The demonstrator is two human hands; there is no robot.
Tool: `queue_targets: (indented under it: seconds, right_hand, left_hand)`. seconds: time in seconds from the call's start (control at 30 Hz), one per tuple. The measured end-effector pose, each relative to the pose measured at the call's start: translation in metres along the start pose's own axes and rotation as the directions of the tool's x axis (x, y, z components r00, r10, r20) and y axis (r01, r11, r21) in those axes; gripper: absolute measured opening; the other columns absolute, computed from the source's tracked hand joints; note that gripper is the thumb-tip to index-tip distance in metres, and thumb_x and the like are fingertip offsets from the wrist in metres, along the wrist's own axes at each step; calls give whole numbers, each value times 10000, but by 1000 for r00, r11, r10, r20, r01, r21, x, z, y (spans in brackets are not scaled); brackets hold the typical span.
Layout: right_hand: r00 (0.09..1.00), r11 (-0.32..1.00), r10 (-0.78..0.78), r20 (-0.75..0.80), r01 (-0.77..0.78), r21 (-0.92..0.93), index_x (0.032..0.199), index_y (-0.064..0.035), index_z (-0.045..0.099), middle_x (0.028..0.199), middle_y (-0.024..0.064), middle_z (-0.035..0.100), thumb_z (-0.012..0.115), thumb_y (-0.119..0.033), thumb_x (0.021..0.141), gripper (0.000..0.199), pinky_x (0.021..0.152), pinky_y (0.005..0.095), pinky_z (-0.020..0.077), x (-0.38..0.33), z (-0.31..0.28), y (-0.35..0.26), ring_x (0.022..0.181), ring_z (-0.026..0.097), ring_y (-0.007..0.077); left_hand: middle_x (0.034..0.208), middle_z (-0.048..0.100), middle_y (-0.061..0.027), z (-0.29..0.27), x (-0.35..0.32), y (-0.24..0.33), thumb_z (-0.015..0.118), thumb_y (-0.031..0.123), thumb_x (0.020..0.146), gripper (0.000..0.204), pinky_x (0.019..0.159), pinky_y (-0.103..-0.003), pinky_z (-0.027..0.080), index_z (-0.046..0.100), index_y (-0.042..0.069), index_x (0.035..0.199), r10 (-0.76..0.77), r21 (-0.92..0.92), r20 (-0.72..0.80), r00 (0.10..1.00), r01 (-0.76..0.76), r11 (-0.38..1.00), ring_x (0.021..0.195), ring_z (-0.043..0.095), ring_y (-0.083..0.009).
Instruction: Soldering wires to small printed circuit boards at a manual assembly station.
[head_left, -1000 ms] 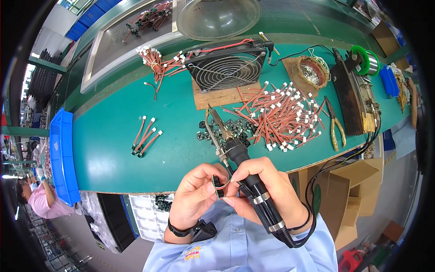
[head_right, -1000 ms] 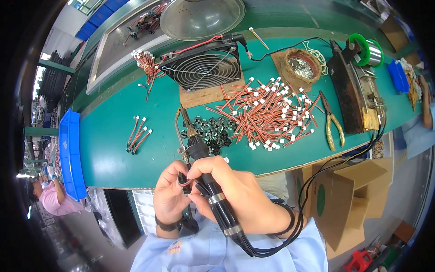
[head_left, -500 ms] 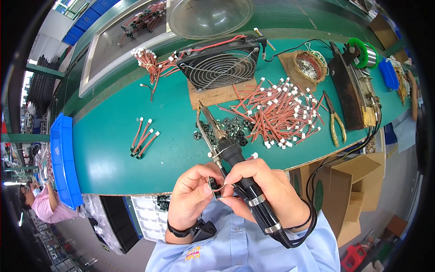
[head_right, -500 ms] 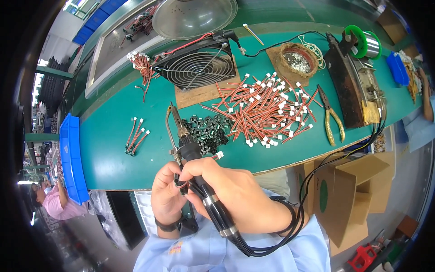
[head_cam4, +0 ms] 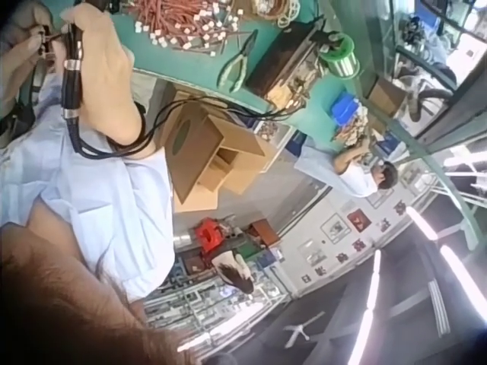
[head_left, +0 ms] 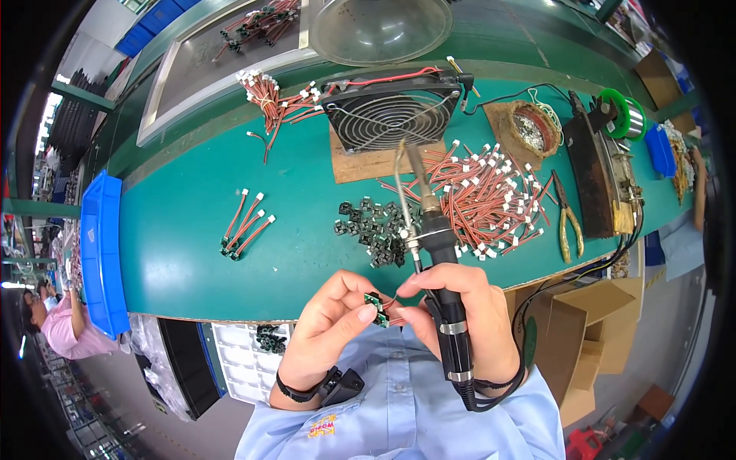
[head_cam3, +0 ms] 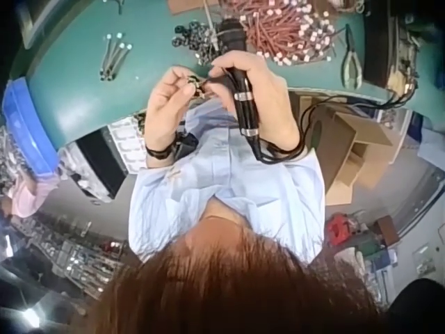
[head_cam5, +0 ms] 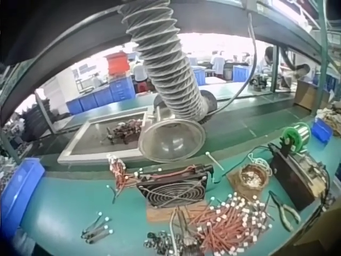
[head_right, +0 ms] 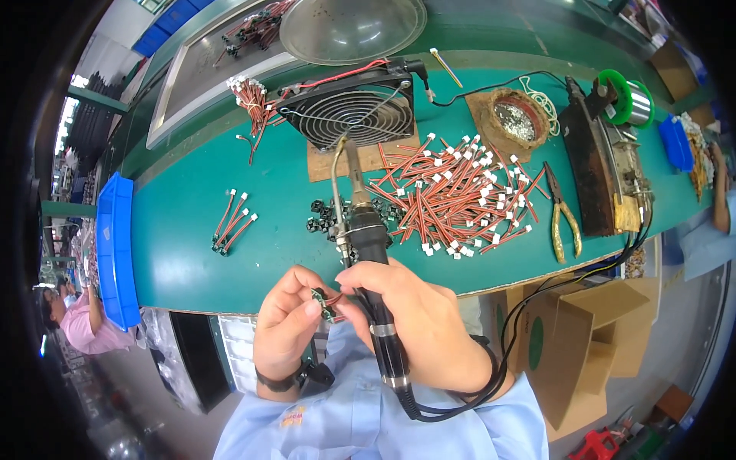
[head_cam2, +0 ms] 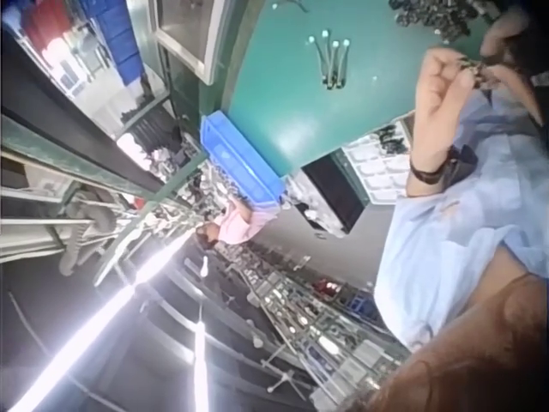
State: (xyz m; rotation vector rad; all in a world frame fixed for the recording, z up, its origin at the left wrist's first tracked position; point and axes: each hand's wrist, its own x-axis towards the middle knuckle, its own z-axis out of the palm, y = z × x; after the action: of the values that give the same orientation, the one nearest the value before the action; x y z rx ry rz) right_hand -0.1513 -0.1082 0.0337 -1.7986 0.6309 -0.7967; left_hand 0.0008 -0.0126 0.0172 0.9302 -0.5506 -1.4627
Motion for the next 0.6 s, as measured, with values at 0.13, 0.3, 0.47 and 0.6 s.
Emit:
queue_targets:
  seconds: [0.13,0.3,0.47,0.6]
  right_hand:
    - [976,947,-205,-73,180,-265,1111,-85,502,871,67,627,742,-110,706,471,683,333,455,-3,-8,12,708,598,180]
    - [928,917,-336,-165,282,-282,1085,-96,493,820,97,629,724,-388,731,514,895,435,336,-26,-17,23,696,577,241]
    - [921,897,-377,-96,338,-287,1114,-120,512,756,68,624,754,-445,668,602,882,460,287,-56,-13,35,658,559,212]
    - [943,902,-327,60,330,-279,1049,-154,570,724,2,607,805,-327,607,529,834,380,304,-56,-18,25,623,567,147]
  left_hand:
    - [970,600,-166,-1,1,-4,491,100,883,156,815,-325,433,431,13,999,51,38,-171,984,-45,998,884,576,-197]
    - [965,608,-176,4,10,-1,447,75,904,117,806,-322,443,421,17,1002,302,176,-338,891,-256,951,860,583,-186]
    - [981,611,-188,-1,14,-4,412,53,914,92,798,-299,453,404,23,1000,426,293,-364,828,-332,897,868,585,-174]
    - [996,608,-202,-4,14,-6,407,39,912,102,803,-288,455,380,28,1010,430,338,-344,835,-318,886,885,588,-176]
